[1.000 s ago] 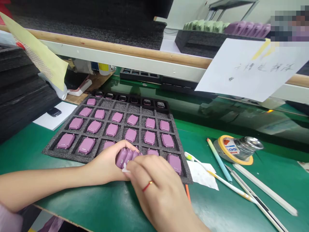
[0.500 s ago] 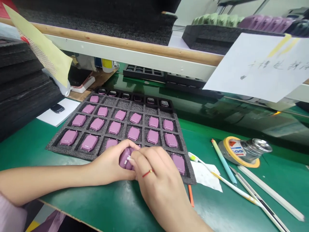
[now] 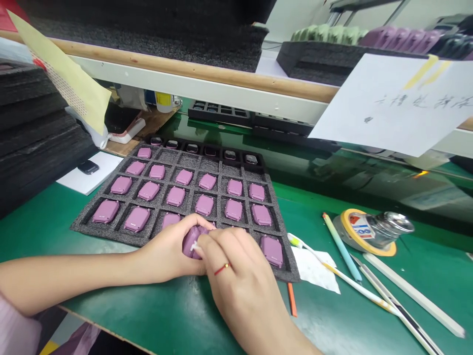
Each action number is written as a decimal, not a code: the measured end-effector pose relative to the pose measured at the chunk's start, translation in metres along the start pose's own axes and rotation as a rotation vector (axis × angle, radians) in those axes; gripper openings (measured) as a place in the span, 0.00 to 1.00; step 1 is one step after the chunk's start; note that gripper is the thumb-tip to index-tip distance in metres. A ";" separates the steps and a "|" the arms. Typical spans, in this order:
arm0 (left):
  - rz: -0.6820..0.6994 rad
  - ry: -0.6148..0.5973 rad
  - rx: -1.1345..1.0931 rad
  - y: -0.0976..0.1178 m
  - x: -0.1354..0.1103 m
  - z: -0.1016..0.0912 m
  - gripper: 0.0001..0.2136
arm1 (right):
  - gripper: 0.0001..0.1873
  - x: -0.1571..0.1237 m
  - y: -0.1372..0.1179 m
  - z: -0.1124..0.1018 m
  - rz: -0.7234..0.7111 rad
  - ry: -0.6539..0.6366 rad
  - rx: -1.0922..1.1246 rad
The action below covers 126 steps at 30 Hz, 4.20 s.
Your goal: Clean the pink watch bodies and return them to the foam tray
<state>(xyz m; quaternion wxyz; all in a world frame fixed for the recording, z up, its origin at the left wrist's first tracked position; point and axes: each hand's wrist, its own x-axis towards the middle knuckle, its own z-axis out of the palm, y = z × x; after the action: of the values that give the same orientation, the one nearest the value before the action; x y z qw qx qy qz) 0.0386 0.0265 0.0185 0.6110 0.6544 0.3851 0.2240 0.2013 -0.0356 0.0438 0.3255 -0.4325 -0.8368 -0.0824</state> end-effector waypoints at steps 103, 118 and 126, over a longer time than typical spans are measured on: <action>-0.106 -0.079 -0.088 0.008 -0.002 -0.009 0.29 | 0.02 0.010 0.059 -0.024 0.025 -0.085 0.099; -0.072 -0.100 -0.171 0.008 -0.001 -0.012 0.27 | 0.04 0.009 0.059 -0.021 -0.010 -0.173 0.254; -0.052 -0.103 -0.238 0.002 -0.003 -0.011 0.28 | 0.10 -0.006 0.057 -0.045 0.231 -0.567 0.213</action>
<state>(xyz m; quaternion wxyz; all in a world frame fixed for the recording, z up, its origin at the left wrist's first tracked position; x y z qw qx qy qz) 0.0287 0.0308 0.0224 0.7088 0.5777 0.3408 0.2186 0.2692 -0.0235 0.0672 0.1301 -0.4939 -0.8434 0.1670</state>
